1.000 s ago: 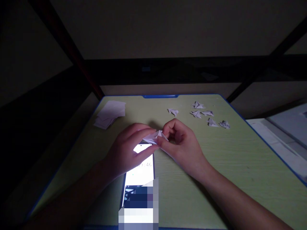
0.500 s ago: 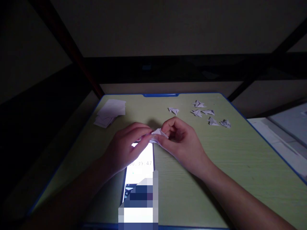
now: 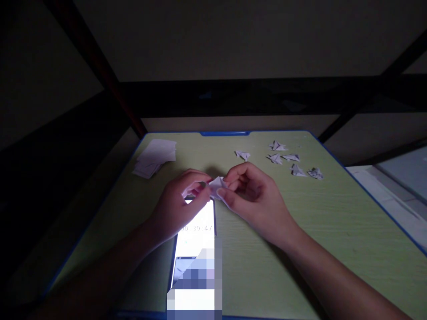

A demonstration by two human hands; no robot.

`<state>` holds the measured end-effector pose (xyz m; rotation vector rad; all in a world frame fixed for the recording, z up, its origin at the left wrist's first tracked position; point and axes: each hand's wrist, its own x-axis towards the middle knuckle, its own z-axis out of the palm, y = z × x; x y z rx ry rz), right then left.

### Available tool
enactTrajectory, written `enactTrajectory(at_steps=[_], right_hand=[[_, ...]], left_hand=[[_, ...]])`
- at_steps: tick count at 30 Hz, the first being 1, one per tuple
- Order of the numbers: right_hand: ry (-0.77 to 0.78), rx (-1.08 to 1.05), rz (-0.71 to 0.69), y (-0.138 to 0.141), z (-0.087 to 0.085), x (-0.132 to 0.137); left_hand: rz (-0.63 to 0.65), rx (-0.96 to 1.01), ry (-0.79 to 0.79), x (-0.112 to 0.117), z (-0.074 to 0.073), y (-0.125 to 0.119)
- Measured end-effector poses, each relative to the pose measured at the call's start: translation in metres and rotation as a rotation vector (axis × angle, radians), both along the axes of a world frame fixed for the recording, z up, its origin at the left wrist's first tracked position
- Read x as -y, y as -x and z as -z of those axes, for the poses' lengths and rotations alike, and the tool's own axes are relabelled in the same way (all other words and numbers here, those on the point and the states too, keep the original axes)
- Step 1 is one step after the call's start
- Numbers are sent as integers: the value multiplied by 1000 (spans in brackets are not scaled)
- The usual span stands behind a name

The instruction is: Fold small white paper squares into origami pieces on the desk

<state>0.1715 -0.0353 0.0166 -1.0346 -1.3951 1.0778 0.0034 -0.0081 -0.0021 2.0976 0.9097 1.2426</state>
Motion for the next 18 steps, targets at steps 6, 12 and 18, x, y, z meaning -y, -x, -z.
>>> enactTrajectory(at_steps=[6, 12, 18], right_hand=[[45, -86, -57, -7, 4, -1], [46, -97, -64, -2, 4, -2], [71, -144, -107, 1, 2, -2]], left_hand=[[-8, 26, 59, -1, 2, 1], [-18, 22, 46, 0, 2, 0], [-10, 14, 49, 0, 2, 0]])
